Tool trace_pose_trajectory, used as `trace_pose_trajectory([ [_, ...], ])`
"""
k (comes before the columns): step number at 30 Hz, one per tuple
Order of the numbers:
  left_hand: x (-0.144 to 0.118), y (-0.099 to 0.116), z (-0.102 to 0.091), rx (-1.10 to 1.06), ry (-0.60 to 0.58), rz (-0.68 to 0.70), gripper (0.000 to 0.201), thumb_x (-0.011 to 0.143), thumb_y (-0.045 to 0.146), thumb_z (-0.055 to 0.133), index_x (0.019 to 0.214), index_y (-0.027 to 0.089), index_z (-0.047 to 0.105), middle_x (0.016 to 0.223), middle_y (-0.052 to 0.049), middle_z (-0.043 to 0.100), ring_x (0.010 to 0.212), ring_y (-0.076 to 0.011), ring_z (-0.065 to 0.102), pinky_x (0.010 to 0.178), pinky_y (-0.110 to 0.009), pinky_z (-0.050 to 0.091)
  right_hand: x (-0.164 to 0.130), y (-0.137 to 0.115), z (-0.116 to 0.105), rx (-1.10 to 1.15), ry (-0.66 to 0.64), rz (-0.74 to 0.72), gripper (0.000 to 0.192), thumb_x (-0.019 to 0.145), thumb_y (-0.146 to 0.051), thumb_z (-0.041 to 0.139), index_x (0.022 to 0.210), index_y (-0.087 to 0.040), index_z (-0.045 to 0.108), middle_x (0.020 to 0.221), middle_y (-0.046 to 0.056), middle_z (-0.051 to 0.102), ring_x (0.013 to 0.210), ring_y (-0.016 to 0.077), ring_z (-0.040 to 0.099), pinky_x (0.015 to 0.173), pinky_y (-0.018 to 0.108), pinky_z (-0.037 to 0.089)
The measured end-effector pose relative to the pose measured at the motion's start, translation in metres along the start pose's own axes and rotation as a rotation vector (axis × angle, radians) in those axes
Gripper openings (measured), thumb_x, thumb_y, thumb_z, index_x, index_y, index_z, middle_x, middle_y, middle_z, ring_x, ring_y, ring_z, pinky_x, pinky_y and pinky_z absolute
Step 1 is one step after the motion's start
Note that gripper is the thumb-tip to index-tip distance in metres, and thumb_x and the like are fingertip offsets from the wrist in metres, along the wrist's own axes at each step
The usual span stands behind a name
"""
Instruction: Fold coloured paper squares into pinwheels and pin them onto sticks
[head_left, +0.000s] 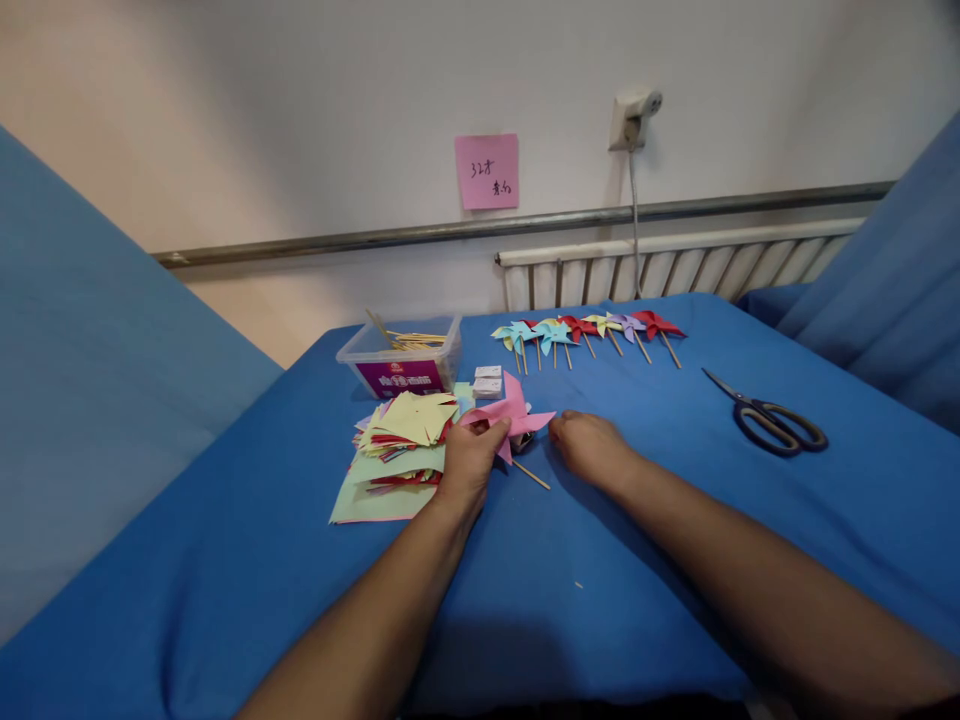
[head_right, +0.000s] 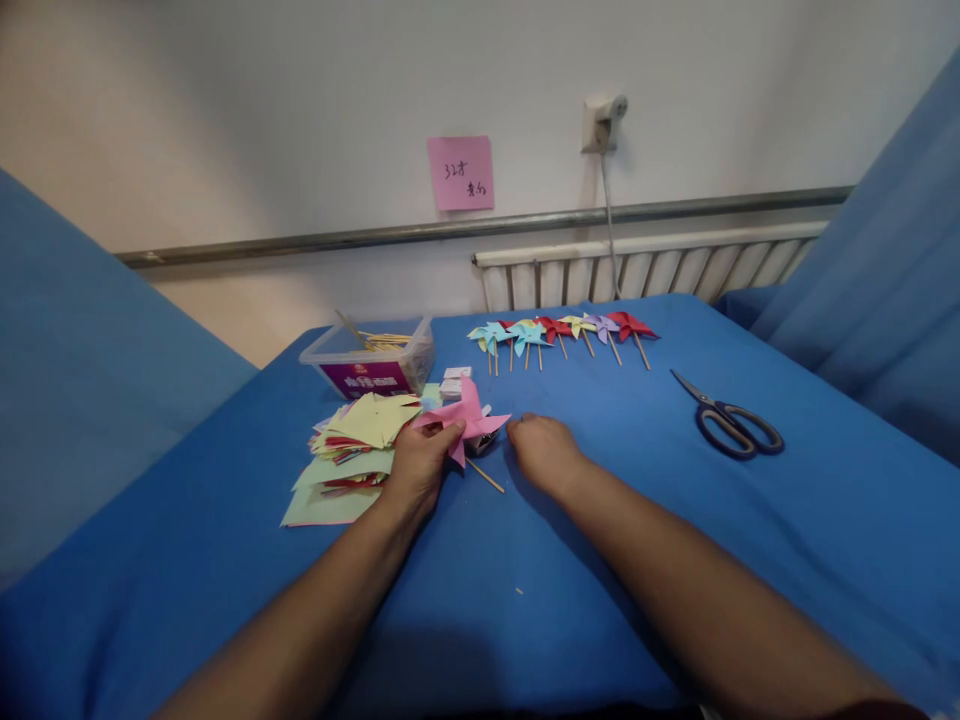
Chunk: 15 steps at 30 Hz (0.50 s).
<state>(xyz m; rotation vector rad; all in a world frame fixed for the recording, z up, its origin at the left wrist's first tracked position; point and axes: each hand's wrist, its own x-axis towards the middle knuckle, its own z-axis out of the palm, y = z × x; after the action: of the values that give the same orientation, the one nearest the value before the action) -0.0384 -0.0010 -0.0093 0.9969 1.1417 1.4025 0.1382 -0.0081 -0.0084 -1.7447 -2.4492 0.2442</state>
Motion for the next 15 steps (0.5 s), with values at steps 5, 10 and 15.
trace_pose_trajectory([
  [5, -0.0011, 0.0004, -0.0004, 0.056, -0.008, 0.055, 0.028, 0.059, 0.027, 0.079, 0.080, 0.014, 0.068, 0.071, -0.001, 0.067, 0.064, -0.0144, 0.060, 0.062, -0.025, 0.044, -0.0010, -0.0024, -0.0060, -0.010, -0.015, 0.062, 0.021, 0.085, -0.018, 0.049, 0.098, -0.016, 0.065, 0.098, 0.013, 0.070, 0.086, 0.0236, 0.065, 0.065, 0.029, 0.038],
  [10, -0.0010, -0.0014, -0.0002, 0.068, -0.020, 0.078, 0.030, 0.059, 0.029, 0.079, 0.082, 0.014, 0.067, 0.072, 0.000, 0.066, 0.065, -0.0144, 0.059, 0.062, -0.025, 0.043, -0.0026, -0.0032, -0.0089, -0.023, -0.023, 0.115, 0.023, 0.087, -0.020, 0.045, 0.095, -0.018, 0.067, 0.097, 0.010, 0.071, 0.089, 0.0234, 0.066, 0.067, 0.029, 0.039],
  [15, -0.0001, -0.0007, 0.0008, 0.067, 0.005, 0.075, 0.031, 0.058, 0.031, 0.079, 0.081, 0.014, 0.066, 0.069, 0.000, 0.065, 0.064, -0.0142, 0.059, 0.062, -0.026, 0.043, -0.0034, -0.0045, -0.0080, -0.039, -0.040, 0.120, 0.024, 0.089, -0.020, 0.045, 0.098, -0.016, 0.067, 0.100, 0.012, 0.070, 0.091, 0.0239, 0.065, 0.069, 0.029, 0.040],
])
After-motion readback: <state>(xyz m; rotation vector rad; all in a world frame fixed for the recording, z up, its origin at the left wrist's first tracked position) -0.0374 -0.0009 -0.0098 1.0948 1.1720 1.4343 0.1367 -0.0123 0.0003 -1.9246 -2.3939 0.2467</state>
